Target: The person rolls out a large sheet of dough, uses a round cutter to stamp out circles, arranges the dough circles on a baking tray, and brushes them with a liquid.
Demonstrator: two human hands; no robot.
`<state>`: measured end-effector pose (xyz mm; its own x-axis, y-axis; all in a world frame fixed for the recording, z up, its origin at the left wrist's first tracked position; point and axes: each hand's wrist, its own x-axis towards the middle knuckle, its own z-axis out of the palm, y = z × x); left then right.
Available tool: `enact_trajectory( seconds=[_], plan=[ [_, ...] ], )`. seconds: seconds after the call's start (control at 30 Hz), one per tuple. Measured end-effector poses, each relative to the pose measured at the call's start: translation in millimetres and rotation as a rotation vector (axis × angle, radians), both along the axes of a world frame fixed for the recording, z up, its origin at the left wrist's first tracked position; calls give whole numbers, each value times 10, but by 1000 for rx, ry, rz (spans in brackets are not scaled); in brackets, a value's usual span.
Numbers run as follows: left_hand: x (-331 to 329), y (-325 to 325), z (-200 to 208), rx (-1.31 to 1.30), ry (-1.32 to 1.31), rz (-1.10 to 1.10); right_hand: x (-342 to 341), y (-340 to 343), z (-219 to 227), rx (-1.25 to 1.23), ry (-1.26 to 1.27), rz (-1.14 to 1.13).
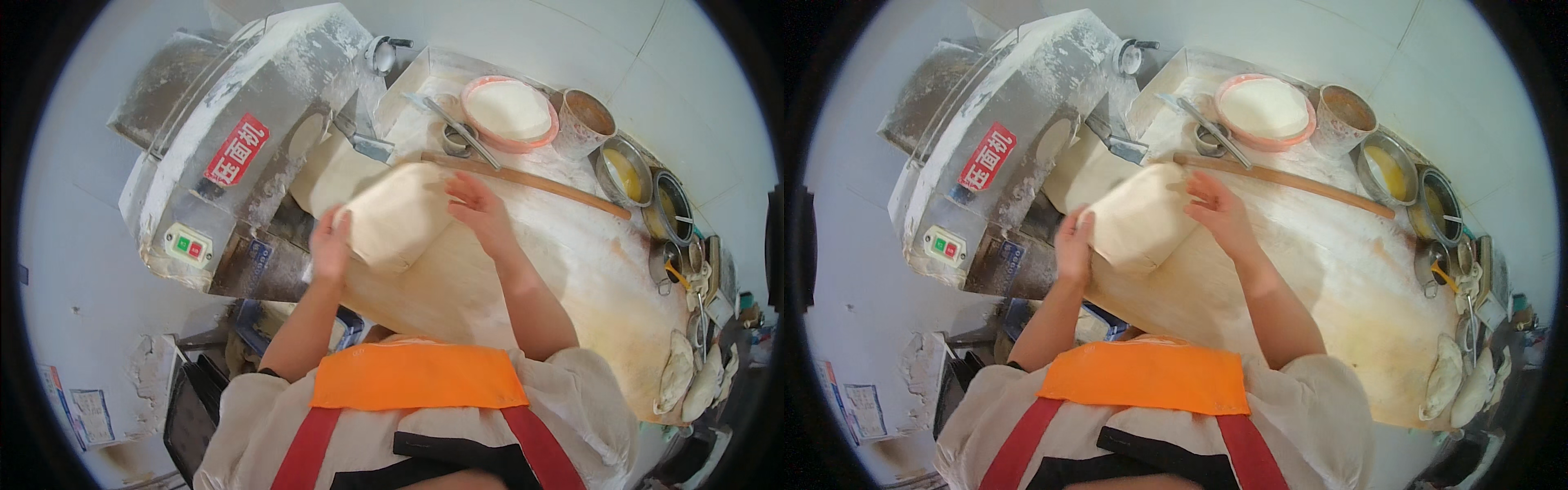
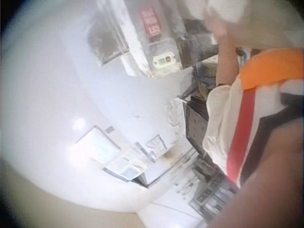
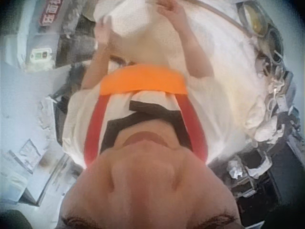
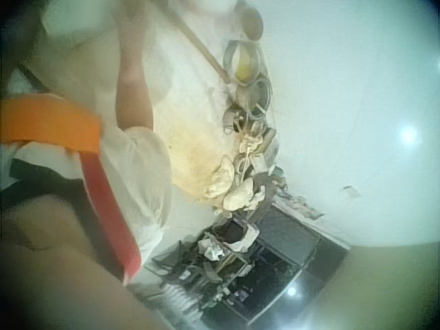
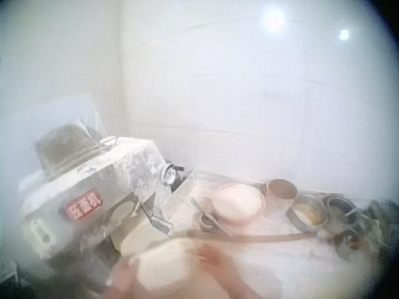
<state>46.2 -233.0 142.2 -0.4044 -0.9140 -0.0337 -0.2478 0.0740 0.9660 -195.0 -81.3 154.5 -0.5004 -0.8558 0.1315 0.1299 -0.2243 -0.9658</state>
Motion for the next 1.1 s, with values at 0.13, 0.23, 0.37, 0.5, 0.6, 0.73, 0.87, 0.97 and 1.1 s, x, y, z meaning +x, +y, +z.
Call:
enact_trajectory(
  seconds=[0.13, 0.23, 0.37, 0.5, 0.6, 0.73, 0.87, 0.97, 1.1],
  plan=[
    [252, -174, -293, -150, -250, 68, 102, -662, -684, 326, 1237, 44],
    [-121, 242, -662, -591, -599, -298, 72, -891, -1245, 196, 1697, -43],
    [29, 283, -965, -857, -770, -306, 217, -917, -1087, 305, 1445, 102],
    [244, 122, -926, -657, -514, -518, 364, -144, -729, 333, 1306, 155],
    [476, 634, -327, -376, -524, -784, 531, 748, -589, 529, 1222, 301],
    [409, 971, -111, -139, -535, -994, 490, 1386, -60, 820, 932, 445],
    [93, 570, -184, 124, -433, -646, 48, 939, 179, 760, 771, 153],
    [-334, 65, -326, 96, -246, -324, -429, 557, -494, 502, 786, -379],
    [-310, -109, -960, -95, -423, 1, -422, 596, -675, 938, 610, -449]
  ],
)
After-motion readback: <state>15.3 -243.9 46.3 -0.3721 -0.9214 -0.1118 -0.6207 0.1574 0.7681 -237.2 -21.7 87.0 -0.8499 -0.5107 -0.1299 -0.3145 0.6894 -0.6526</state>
